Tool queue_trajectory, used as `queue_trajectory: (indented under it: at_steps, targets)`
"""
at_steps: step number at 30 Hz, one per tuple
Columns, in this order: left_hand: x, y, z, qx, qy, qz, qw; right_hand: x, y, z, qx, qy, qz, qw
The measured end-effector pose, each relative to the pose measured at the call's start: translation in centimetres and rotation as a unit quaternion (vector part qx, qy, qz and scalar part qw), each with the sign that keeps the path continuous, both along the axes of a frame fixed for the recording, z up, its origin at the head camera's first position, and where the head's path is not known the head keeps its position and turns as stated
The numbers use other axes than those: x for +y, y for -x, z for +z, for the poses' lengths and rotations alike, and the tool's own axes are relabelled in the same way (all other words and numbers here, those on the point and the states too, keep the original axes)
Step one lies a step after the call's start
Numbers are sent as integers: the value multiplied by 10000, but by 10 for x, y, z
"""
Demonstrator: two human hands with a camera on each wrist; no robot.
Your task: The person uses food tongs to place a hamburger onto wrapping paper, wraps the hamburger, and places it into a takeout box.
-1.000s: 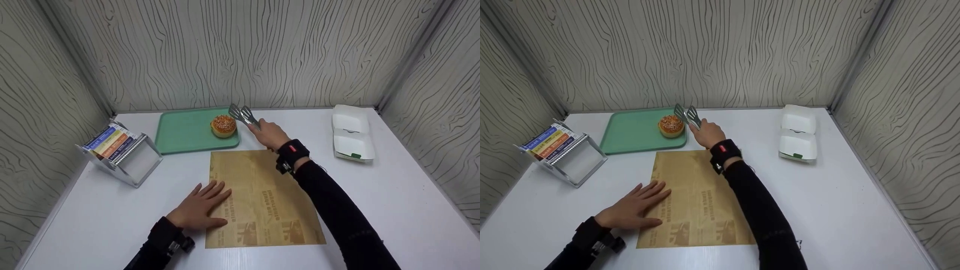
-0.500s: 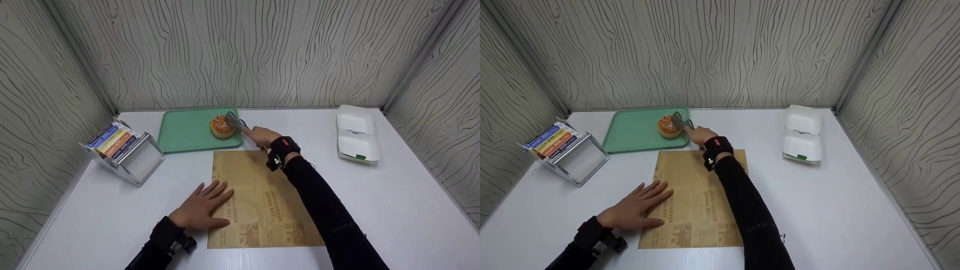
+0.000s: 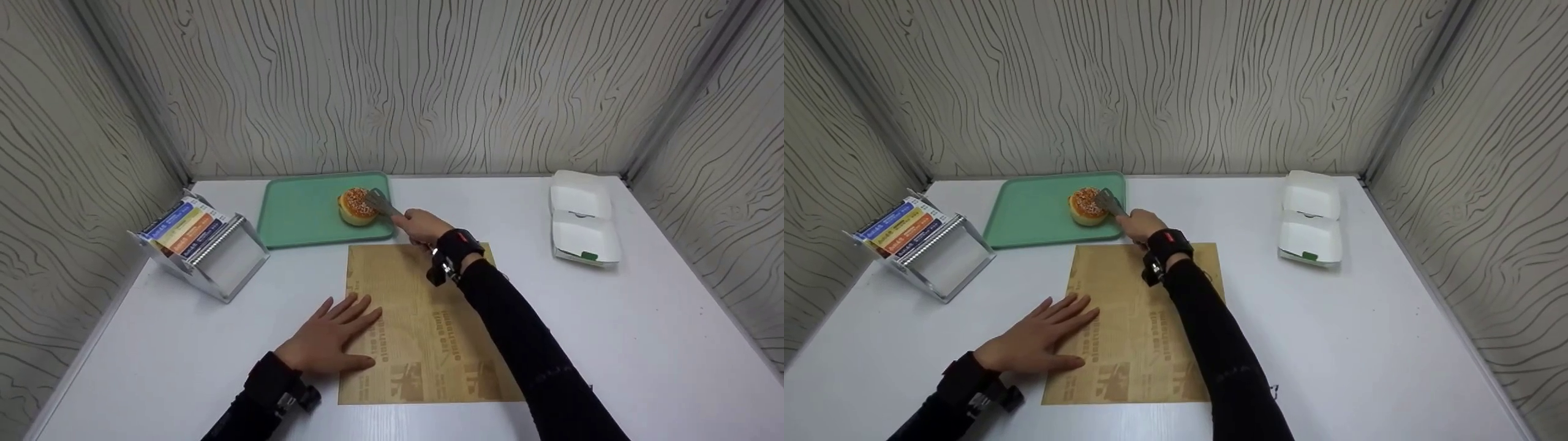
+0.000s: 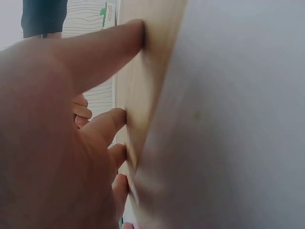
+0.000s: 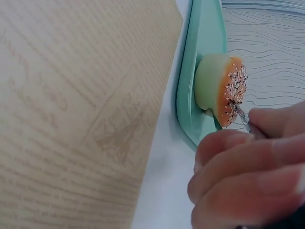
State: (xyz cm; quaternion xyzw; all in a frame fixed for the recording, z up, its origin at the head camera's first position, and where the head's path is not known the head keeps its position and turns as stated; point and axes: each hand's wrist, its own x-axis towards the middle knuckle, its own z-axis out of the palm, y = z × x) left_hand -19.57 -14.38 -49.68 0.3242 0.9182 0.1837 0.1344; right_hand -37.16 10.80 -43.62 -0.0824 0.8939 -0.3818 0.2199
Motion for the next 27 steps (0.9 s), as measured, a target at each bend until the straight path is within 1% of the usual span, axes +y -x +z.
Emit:
queue_trajectory:
  at_steps: [9,12,18,20,23,27]
  targets:
    - [0,1,-1,-28,7,20,10000,8,1,-12,76,196,146,9997]
    - [0,0,0,0,14,3,10000,12,-1,-12,80,304,210,9993]
    - [2,0,0,41,-51,-7,10000,30,-9,-6,80,819,82,9966]
    - [2,0,0,43,-77,-10,10000,37,-12,-3,46,957,48,9954]
    - [1,-1,1,31,-76,-16,10000,50,-20,1,-9,1013,-19,9949]
    - [1,-1,2,19,-80,-27,10000,71,-38,5,-86,1073,-54,9942]
